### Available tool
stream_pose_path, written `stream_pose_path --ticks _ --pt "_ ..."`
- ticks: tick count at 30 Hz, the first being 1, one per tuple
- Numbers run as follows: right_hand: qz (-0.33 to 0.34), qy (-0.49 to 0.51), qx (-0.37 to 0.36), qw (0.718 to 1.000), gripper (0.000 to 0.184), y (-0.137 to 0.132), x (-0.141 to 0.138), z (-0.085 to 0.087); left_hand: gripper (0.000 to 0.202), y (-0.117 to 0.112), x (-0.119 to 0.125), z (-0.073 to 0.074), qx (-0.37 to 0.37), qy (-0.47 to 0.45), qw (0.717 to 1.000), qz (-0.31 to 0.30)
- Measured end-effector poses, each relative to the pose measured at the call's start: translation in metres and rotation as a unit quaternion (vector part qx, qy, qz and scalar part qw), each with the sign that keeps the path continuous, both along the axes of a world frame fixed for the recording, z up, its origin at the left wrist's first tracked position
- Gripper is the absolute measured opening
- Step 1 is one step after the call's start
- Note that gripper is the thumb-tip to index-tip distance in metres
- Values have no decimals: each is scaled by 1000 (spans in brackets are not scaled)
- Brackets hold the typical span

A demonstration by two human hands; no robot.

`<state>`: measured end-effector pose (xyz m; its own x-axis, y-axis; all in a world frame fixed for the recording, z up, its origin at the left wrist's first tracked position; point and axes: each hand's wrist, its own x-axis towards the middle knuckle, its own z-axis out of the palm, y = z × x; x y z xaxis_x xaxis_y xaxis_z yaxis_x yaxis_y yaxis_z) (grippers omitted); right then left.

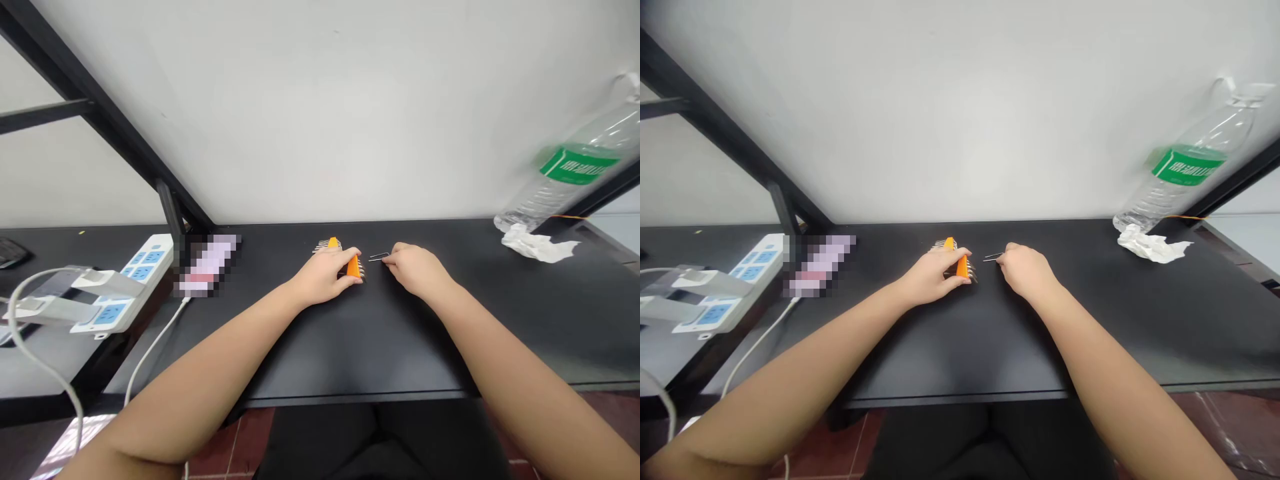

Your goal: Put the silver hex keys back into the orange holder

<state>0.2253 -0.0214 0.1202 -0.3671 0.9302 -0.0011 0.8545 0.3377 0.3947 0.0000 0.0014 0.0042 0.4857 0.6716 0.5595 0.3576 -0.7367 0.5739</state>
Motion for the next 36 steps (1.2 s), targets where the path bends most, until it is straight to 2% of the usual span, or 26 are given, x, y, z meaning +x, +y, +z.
stream_pose_path --ticks 4,9,11,14,17,20,36 --pt "-22 -16 25 999 21 -8 -9 -2 49 2 1 -2 8 -8 1000 -1" --pt "-85 -4 -45 995 9 -12 -18 2 50 2 2 -3 -12 -7 1000 -15" --pt "-61 42 -63 995 9 -13 -21 4 56 3 2 -4 -28 -22 999 -13" --pt "10 144 -85 986 8 -15 -23 6 57 3 3 -3 -51 -38 998 -9" --pt "84 213 -79 970 8 -14 -23 4 50 2 3 -2 -26 -34 999 -8" --pt "127 229 -49 964 10 -13 -22 2 48 -1 3 -1 2 -34 999 1" --pt "131 203 -21 970 18 -14 -17 0 51 -2 4 -4 -6 -28 999 19"
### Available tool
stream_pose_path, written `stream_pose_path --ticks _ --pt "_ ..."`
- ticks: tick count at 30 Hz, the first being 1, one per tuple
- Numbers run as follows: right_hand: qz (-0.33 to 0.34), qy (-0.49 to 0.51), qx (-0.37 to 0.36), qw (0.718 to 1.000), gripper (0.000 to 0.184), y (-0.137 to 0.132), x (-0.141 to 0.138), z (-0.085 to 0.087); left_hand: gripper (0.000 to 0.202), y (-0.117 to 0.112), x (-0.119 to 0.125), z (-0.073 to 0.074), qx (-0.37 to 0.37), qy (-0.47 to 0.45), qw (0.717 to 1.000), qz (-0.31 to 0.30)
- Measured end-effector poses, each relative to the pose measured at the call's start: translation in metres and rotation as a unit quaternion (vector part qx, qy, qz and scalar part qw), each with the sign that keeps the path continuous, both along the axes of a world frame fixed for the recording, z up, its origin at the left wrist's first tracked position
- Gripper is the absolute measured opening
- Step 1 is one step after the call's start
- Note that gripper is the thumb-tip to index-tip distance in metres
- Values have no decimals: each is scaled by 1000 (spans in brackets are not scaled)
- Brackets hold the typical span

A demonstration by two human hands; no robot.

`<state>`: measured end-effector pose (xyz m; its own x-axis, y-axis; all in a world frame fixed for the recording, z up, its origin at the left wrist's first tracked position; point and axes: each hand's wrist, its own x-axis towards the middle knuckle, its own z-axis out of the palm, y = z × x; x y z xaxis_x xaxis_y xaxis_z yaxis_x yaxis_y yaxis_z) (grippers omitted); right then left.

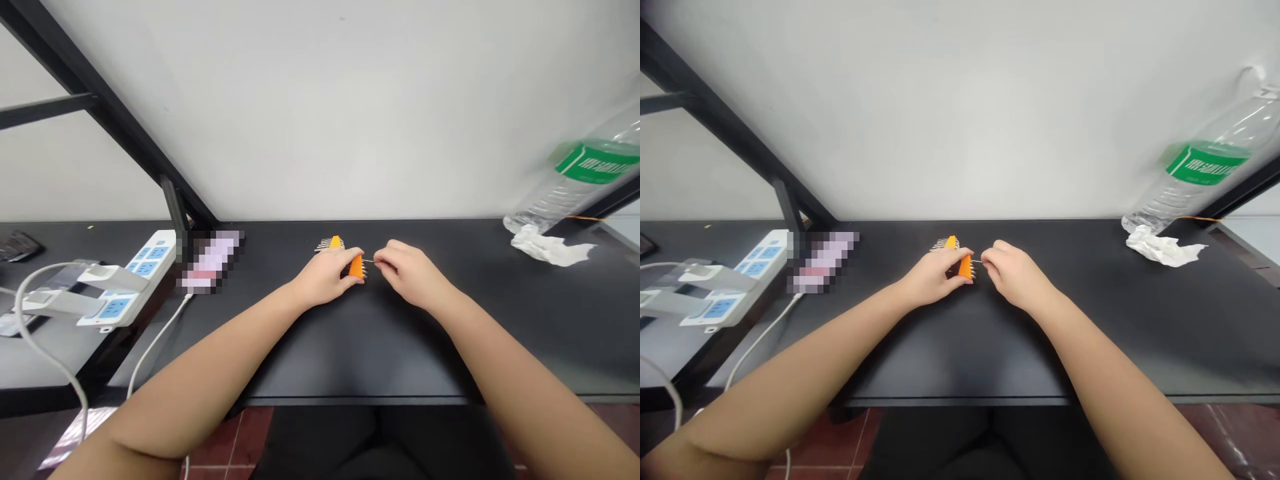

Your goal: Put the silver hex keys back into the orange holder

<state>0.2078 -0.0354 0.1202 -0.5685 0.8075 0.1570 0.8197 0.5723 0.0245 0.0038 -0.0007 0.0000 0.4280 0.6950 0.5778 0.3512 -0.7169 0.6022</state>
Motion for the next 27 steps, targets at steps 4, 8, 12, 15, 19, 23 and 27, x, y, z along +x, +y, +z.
stream_pose_path --ticks 4,8,12,15,19,23,27 --pt "-5 -4 2 1000 19 -1 0 0 51 -1 0 0 12 10 1000 3" --pt "-4 -35 32 999 22 -3 -2 -1 50 0 0 0 23 15 1000 -5" --pt "17 -30 67 997 23 -6 -5 -6 47 0 -1 3 12 10 1000 -13" --pt "27 0 43 999 22 -7 -8 -10 45 -1 -2 4 15 -9 1000 -15" --pt "50 57 -13 997 25 -7 -13 -11 46 -4 -1 4 44 -6 998 -34" --pt "-7 193 -102 976 17 -4 -13 -8 49 -6 -1 4 57 -19 998 -38" --pt "-109 375 -281 877 17 1 -10 -10 49 -5 -1 3 83 -54 995 -30"
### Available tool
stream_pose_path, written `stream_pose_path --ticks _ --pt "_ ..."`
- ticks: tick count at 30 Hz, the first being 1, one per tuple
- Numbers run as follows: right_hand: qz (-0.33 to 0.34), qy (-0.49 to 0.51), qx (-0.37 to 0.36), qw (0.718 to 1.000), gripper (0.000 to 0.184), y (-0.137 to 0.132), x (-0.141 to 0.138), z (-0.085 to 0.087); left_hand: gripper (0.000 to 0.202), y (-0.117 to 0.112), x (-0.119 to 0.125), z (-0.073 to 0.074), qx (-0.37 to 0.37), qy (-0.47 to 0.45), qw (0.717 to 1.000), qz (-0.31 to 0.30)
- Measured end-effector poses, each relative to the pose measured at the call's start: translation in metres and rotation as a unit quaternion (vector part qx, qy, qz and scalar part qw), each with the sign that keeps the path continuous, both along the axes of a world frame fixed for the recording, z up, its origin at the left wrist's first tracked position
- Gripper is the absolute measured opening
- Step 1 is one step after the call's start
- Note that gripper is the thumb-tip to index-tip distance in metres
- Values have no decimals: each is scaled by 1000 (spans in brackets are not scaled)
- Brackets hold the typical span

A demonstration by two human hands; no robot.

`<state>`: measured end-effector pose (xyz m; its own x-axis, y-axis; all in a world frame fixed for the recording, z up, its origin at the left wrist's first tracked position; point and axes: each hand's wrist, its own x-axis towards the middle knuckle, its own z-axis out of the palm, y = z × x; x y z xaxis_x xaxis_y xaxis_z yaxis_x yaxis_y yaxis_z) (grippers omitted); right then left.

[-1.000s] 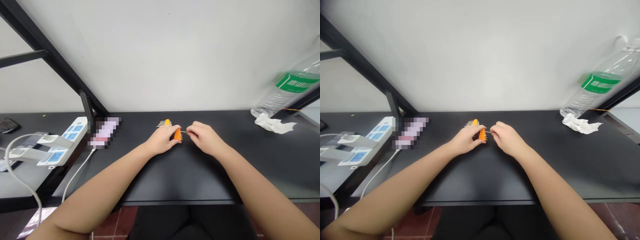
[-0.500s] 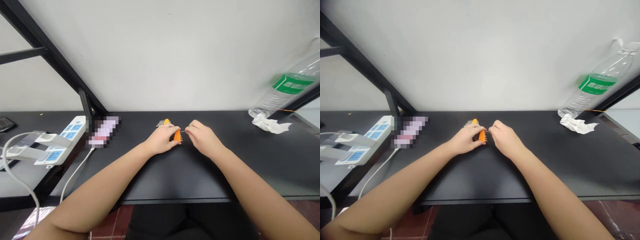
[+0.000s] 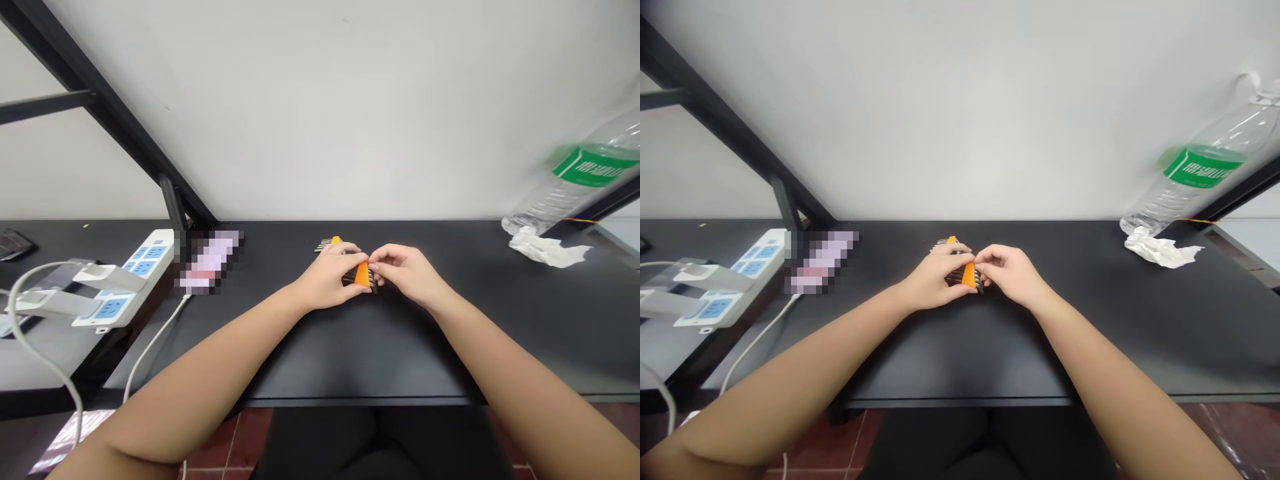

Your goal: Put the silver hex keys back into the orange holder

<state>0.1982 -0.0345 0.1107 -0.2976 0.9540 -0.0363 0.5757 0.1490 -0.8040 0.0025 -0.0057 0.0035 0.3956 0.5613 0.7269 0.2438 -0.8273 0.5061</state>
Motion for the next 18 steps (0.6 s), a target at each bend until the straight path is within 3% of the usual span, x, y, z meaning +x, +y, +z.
stream_pose_path --ticks 4,8,11,14,18 --pt "-22 107 -79 991 33 3 2 -4 46 1 -1 0 13 -27 999 -30" --pt "-9 48 -104 993 39 6 5 1 53 0 -1 0 -19 -27 998 -50" --pt "-14 -119 8 993 33 12 14 7 66 0 0 -1 -98 -33 994 -47" --pt "-14 -307 199 930 17 23 30 5 56 2 0 0 -147 -35 988 -42" --pt "17 -437 254 863 25 37 45 -2 45 5 -1 3 -130 -17 991 2"
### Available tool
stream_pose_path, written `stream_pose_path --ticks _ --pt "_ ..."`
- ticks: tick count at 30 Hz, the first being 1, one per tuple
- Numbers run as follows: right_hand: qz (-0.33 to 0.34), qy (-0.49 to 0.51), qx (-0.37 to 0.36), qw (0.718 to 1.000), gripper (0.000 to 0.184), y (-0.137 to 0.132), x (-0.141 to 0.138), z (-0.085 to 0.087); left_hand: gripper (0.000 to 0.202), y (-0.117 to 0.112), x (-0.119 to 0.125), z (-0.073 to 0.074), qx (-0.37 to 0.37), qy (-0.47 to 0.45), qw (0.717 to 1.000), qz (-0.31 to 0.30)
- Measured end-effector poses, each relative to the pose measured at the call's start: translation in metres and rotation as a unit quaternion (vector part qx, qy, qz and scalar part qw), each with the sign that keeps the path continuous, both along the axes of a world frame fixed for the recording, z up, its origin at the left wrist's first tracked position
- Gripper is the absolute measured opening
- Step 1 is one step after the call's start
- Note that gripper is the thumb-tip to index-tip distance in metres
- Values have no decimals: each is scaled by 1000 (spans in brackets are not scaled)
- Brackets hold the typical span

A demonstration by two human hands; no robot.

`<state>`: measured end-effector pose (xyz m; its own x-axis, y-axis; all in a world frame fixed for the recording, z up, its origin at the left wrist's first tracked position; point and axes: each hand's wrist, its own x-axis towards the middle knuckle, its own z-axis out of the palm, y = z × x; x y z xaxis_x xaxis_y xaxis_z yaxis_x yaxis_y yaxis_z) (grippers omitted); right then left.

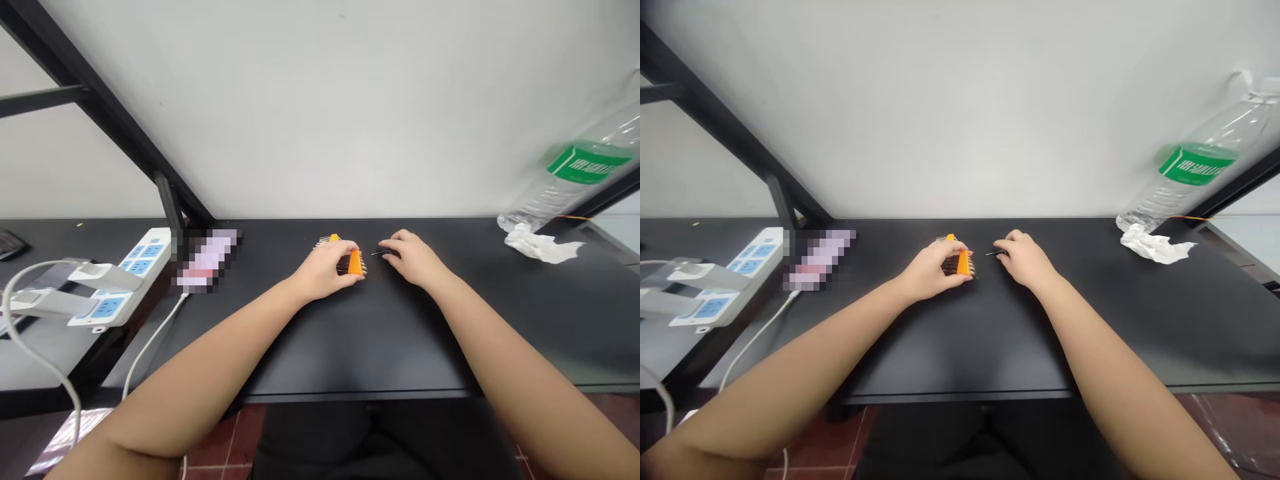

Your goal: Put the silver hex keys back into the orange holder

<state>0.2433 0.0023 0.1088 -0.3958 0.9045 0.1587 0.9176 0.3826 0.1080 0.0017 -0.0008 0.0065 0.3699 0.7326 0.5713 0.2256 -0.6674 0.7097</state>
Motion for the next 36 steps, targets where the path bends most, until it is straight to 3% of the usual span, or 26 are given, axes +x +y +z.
stream_pose_path --ticks 3,10,15,19,23,36 --pt "-16 -60 -13 998 19 1 -4 2 46 1 0 0 13 18 1000 22" --pt "-129 -133 -117 976 9 -23 -28 17 47 3 0 -5 45 35 998 34" --pt "-27 -14 -108 994 6 -30 -32 15 50 5 1 -7 58 28 998 29" --pt "50 93 -91 990 4 -30 -37 12 47 5 1 -6 54 33 998 16" --pt "100 92 -59 989 8 -31 -39 11 46 4 0 -6 56 35 998 15" --pt "127 39 -38 990 19 -35 -33 17 47 5 1 -7 74 46 996 20"
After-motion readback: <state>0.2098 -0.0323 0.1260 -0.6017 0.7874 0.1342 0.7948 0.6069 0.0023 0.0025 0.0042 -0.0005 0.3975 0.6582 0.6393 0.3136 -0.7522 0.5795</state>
